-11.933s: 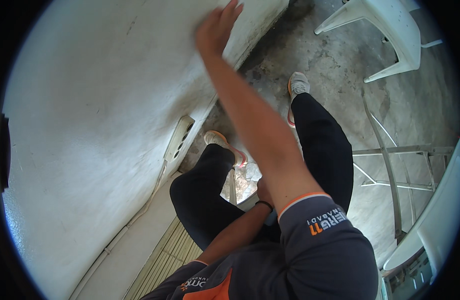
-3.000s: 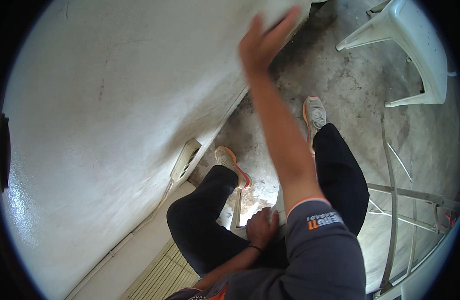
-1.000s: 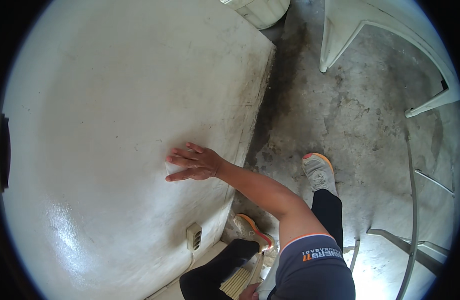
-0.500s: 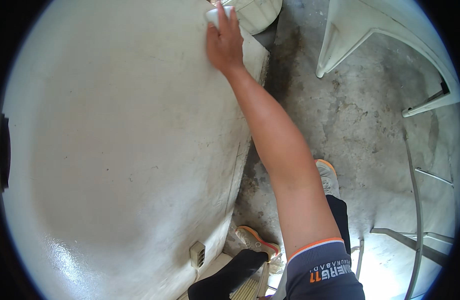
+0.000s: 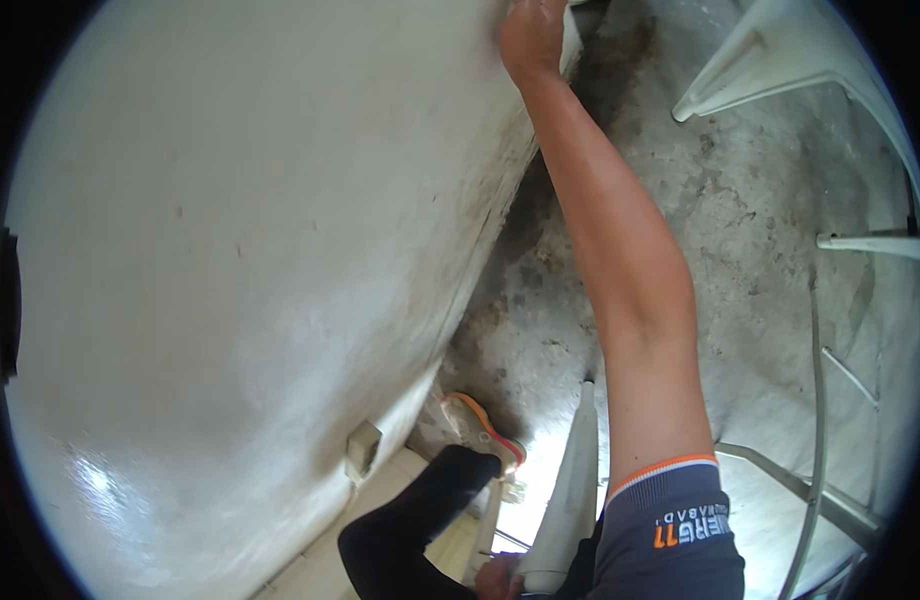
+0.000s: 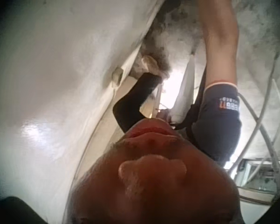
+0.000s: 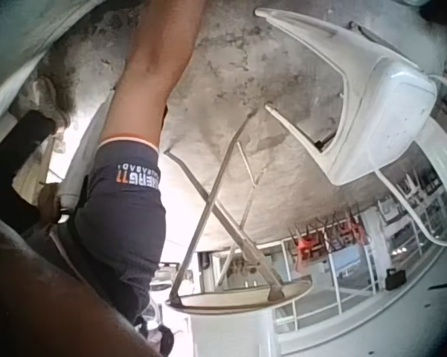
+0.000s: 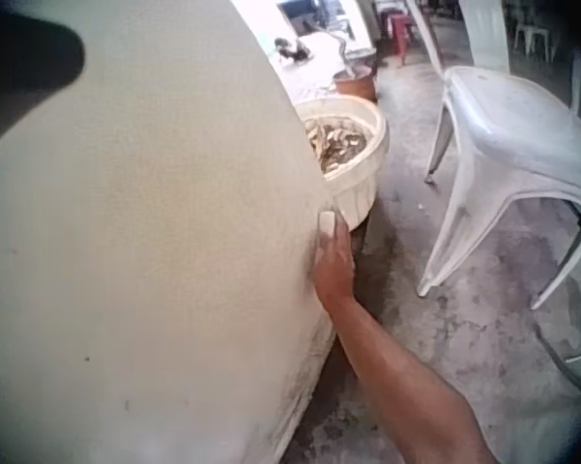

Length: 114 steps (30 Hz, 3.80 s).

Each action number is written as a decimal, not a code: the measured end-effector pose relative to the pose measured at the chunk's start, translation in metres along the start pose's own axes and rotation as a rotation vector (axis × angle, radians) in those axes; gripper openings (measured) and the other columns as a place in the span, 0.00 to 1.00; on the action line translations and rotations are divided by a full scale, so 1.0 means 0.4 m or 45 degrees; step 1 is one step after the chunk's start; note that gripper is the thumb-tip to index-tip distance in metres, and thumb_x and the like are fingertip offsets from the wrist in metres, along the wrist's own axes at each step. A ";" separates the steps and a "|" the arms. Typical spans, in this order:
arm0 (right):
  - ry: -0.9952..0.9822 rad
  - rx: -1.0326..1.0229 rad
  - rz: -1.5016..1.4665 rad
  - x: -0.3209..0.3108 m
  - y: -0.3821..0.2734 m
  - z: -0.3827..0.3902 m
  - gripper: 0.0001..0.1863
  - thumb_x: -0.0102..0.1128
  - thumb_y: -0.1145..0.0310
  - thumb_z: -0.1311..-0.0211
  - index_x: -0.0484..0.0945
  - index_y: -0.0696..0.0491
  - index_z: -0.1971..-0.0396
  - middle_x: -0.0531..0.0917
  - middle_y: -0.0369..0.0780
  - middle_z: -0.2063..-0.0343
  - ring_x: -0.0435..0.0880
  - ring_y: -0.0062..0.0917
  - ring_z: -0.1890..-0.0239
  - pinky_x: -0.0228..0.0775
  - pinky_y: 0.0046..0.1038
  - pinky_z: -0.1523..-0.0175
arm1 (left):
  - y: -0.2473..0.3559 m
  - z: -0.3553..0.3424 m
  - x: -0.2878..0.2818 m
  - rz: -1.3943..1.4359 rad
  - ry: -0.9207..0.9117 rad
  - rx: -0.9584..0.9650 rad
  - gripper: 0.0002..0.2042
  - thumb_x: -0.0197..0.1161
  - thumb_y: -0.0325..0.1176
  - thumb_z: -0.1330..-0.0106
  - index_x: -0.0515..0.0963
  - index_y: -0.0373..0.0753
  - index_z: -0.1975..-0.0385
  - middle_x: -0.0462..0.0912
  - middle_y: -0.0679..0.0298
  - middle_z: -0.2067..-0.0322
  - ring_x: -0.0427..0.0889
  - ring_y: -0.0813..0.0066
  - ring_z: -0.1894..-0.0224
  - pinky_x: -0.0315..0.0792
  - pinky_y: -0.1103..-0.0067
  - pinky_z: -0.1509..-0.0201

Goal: Cleaning a wall with a melamine sponge and water.

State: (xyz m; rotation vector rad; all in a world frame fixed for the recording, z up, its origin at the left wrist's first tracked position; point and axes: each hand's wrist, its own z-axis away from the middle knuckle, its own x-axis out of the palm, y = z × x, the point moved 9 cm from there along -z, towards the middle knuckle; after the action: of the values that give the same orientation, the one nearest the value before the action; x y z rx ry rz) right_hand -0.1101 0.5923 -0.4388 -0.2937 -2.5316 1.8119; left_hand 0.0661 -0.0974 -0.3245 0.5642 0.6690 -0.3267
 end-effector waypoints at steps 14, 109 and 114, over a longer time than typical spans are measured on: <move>-0.435 -0.464 -0.377 -0.028 -0.354 0.587 0.29 0.42 0.66 0.33 0.53 0.61 0.34 0.42 0.61 0.31 0.36 0.54 0.28 0.36 0.44 0.29 | 0.032 -0.007 -0.036 0.029 0.053 -0.149 0.19 0.60 0.45 0.45 0.77 0.40 0.58 0.78 0.58 0.69 0.77 0.59 0.66 0.69 0.66 0.61; -0.976 0.836 -0.188 -0.155 -0.462 1.094 0.36 0.69 0.71 0.50 0.61 0.60 0.41 0.70 0.47 0.44 0.70 0.33 0.40 0.60 0.33 0.37 | 0.021 0.013 -0.049 -0.006 0.079 -0.250 0.25 0.50 0.56 0.38 0.77 0.37 0.62 0.82 0.50 0.69 0.82 0.54 0.64 0.72 0.61 0.59; -0.650 0.271 -0.369 -0.272 -0.765 0.612 0.33 0.67 0.77 0.47 0.61 0.60 0.41 0.72 0.45 0.46 0.73 0.30 0.43 0.65 0.29 0.39 | 0.025 0.022 -0.067 0.190 0.163 -0.173 0.27 0.47 0.57 0.36 0.78 0.37 0.58 0.83 0.51 0.69 0.82 0.54 0.62 0.71 0.59 0.55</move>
State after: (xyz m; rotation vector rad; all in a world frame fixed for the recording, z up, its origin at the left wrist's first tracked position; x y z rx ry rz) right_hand -0.0767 0.2503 -0.2211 0.5800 -2.4415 2.2190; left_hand 0.0549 -0.0915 -0.2972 0.5043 0.7617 -0.1051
